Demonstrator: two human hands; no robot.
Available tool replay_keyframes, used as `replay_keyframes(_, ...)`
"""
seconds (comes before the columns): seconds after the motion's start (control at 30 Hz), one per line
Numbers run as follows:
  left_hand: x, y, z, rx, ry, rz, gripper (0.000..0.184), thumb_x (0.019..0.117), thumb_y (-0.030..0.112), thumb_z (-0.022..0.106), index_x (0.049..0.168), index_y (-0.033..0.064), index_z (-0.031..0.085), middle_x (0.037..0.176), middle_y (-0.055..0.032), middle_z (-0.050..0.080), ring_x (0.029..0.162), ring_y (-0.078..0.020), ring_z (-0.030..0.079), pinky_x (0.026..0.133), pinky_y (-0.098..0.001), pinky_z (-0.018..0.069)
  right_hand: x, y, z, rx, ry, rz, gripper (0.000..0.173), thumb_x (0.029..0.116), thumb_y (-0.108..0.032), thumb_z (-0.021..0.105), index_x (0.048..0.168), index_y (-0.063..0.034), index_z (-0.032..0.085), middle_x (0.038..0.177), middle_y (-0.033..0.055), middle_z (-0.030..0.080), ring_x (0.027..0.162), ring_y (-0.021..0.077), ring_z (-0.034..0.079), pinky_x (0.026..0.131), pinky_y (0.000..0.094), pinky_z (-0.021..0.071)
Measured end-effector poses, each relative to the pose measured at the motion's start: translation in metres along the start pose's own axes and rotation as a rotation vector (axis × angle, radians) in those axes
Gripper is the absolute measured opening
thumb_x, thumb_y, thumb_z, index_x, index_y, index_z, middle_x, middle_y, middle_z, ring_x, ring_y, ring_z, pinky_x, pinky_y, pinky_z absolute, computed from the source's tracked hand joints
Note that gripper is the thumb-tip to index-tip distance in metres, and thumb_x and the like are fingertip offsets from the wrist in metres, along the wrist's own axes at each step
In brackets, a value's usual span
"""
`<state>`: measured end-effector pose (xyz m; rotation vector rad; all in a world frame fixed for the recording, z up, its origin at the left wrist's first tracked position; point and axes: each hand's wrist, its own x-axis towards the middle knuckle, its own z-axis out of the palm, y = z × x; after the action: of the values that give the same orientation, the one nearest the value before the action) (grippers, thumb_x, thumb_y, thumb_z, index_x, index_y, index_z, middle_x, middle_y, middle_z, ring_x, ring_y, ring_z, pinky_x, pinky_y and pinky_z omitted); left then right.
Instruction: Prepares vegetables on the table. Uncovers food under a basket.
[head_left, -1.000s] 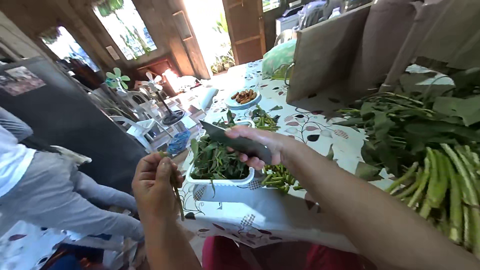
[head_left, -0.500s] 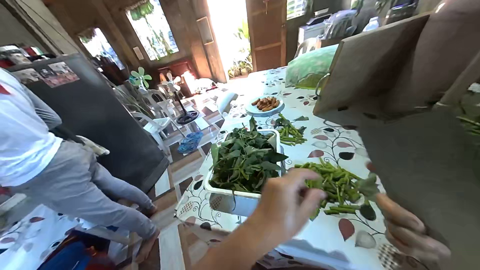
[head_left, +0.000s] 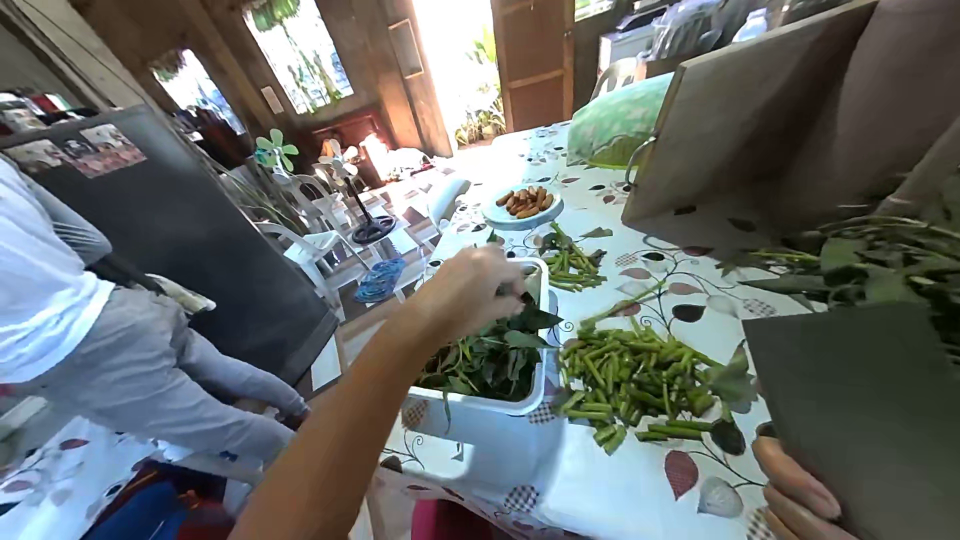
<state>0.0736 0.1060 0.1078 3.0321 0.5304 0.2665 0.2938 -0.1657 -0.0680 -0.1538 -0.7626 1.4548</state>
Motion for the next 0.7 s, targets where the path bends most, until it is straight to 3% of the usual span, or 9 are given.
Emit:
replay_keyframes(0.1,-0.040,-0.028,0.025,0.058,-0.090,-0.148,0.022,0.0899,0.021,0.079,0.110,0.0138,0.079,0.142,-0.0176,0.058,0.139,-0.0399,0.045,0.109,-0.0627,0.0398,-0.002,0.005,-0.004,-0.010,-0.008,-0.017,0.062,0.0856,-0.058,0.069,0.129,-0.0140,0.065,0.105,0.0013,0.067,0.079,0.0097,0.064,0.068,0.0224,0.0533)
replay_keyframes(0.13,-0.049,-0.036,0.029,0.053,-0.098,-0.196,0.020,0.0906,0.020,0.078,0.109,0.0122,0.079,0.144,-0.0175,0.057,0.141,-0.0399,0.044,0.110,-0.0631,0.0385,-0.003,0.005,-0.006,-0.010,-0.019,-0.019,0.066,0.0854,-0.059,0.068,0.134,-0.0144,0.063,0.107,0.0011,0.068,0.080,0.0097,0.065,0.069,0.0225,0.0537)
replay_keyframes(0.23,-0.077,-0.061,0.032,-0.068,-0.042,-0.223,0.012,0.0913,0.011,0.075,0.101,0.0051,0.078,0.126,-0.0167,0.067,0.126,-0.0340,0.060,0.104,-0.0557,0.0482,-0.004,0.004,-0.007,0.004,-0.031,-0.022,0.072,0.0835,-0.061,0.068,0.137,-0.0130,0.060,0.109,0.0024,0.068,0.080,0.0109,0.066,0.070,0.0241,0.0551)
replay_keyframes(0.33,-0.095,-0.073,0.023,-0.200,-0.041,-0.228,0.010,0.0929,0.009,0.072,0.099,0.0055,0.078,0.112,-0.0112,0.072,0.111,-0.0248,0.067,0.096,-0.0471,0.0537,-0.005,0.002,-0.006,0.030,-0.011,-0.040,0.074,0.0851,-0.056,0.069,0.143,-0.0129,0.055,0.109,0.0033,0.067,0.078,0.0118,0.065,0.070,0.0252,0.0548)
replay_keyframes(0.43,-0.098,-0.077,0.021,-0.232,0.021,-0.186,0.012,0.0940,0.012,0.068,0.098,0.0044,0.077,0.107,-0.0092,0.073,0.102,-0.0192,0.069,0.089,-0.0423,0.0562,-0.005,0.002,-0.002,0.035,0.037,-0.146,0.083,0.0807,-0.060,0.072,0.146,-0.0136,0.052,0.105,0.0051,0.067,0.077,0.0153,0.066,0.068,0.0293,0.0568)
replay_keyframes(0.5,-0.087,-0.072,0.026,-0.223,0.114,-0.173,0.015,0.0941,0.016,0.068,0.098,0.0024,0.074,0.112,-0.0122,0.071,0.103,-0.0220,0.068,0.087,-0.0439,0.0572,-0.005,0.003,0.005,0.020,0.066,-0.285,0.088,0.0795,-0.062,0.071,0.149,-0.0126,0.048,0.100,0.0062,0.067,0.074,0.0161,0.065,0.065,0.0307,0.0570)
replay_keyframes(0.6,-0.057,-0.066,0.040,-0.194,0.239,-0.126,0.042,0.0931,0.030,0.071,0.122,-0.0005,0.068,0.134,-0.0228,0.060,0.121,-0.0366,0.061,0.096,-0.0573,0.0517,-0.004,0.003,0.005,0.018,0.079,-0.450,0.090,0.0798,-0.063,0.070,0.147,-0.0089,0.047,0.095,0.0082,0.066,0.070,0.0182,0.064,0.061,0.0327,0.0564)
replay_keyframes(0.7,-0.021,-0.060,0.054,-0.138,0.115,-0.194,0.073,0.0921,0.048,0.071,0.152,0.0109,0.049,0.159,-0.0276,0.034,0.142,-0.0465,0.041,0.106,-0.0640,0.0429,-0.004,0.005,0.007,0.089,0.113,-0.520,0.086,0.0793,-0.060,0.072,0.143,-0.0059,0.050,0.094,0.0108,0.066,0.068,0.0205,0.065,0.059,0.0340,0.0567)
